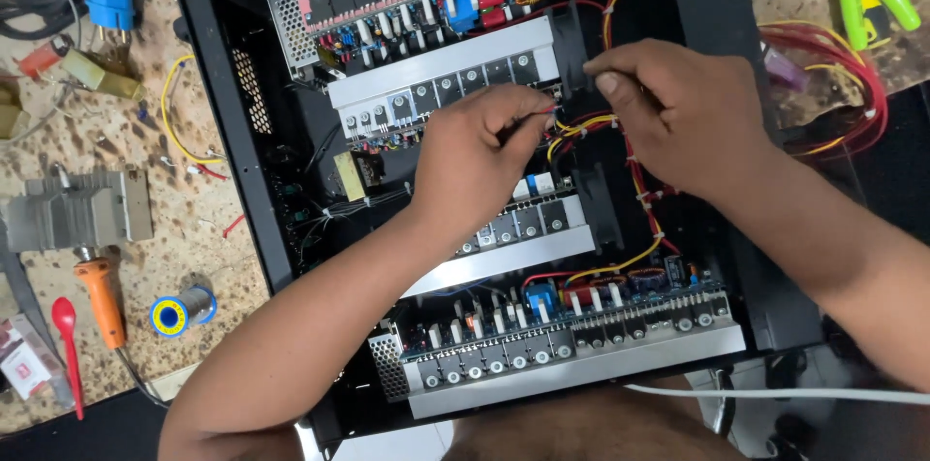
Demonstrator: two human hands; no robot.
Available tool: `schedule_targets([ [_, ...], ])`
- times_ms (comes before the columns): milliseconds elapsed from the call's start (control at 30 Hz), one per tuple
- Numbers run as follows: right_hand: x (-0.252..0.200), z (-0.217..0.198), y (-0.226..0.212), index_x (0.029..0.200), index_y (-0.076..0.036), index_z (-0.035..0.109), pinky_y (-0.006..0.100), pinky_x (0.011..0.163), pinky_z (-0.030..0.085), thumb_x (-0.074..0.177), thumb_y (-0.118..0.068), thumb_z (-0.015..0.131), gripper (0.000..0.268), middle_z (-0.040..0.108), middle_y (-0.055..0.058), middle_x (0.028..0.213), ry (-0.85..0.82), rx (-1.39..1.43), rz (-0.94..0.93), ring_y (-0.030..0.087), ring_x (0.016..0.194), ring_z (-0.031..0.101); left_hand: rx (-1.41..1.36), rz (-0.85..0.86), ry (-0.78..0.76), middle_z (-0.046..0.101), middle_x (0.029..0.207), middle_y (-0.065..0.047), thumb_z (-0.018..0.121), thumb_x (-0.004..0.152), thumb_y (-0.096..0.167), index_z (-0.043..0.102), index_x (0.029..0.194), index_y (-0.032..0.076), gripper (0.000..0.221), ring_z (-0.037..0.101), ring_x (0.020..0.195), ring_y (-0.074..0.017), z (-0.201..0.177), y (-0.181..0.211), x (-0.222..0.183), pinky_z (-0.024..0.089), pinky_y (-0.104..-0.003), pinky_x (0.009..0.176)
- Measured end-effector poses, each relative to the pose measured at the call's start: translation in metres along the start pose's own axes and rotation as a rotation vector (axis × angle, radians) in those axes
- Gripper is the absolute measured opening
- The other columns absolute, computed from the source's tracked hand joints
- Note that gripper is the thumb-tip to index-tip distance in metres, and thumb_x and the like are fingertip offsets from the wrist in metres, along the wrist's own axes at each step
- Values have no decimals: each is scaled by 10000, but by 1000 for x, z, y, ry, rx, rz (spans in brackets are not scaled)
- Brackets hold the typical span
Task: Soldering and connecting wires inside an electronic device chassis on a repair bench.
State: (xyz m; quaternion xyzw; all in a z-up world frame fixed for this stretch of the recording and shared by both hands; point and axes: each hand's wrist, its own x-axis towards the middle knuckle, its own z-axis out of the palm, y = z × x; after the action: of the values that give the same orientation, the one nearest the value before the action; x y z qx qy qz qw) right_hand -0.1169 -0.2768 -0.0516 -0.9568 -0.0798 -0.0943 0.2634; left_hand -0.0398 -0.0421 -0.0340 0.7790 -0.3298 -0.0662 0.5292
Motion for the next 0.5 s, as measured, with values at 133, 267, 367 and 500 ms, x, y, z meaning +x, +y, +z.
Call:
schedule_targets([
  [133, 9, -1, -3, 1348, -119, 692, 487, 681, 508, 1160, -227, 552, 257, 739, 57, 1208, -6, -28, -35, 314, 865, 690, 12, 9, 27, 734, 942, -65, 749, 942, 57, 764, 1040, 60, 100, 698, 856, -188, 2, 2, 5, 585, -315, 774],
  [267, 9, 0, 1, 1374, -174, 660, 496, 623, 470, 1153, -213, 529, 260, 672, 43, 1193, -40, -20, -52, 311, 829, 642, -65, -162, -10, 773, 987, -42, 739, 936, 69, 765, 1015, 102, 89, 728, 915, -144, -6, 9, 14, 604, -281, 853],
  [367, 10, 3, 2, 1354, -184, 647, 493, 643, 472, 1146, -212, 536, 237, 657, 40, 1199, -46, -17, -73, 309, 781, 627, -41, -122, -51, 760, 927, -29, 766, 931, 84, 785, 1016, 109, 90, 691, 882, -157, -11, 9, 17, 582, -304, 809],
  [500, 13, 6, 4, 1251, -167, 695, 420, 547, 424, 1112, -156, 591, 174, 654, 35, 1060, -13, -53, -117, 271, 693, 603, -16, -204, -80, 798, 937, -13, 772, 915, 113, 802, 990, 117, 80, 733, 846, -110, -10, 12, 22, 604, -263, 774],
])
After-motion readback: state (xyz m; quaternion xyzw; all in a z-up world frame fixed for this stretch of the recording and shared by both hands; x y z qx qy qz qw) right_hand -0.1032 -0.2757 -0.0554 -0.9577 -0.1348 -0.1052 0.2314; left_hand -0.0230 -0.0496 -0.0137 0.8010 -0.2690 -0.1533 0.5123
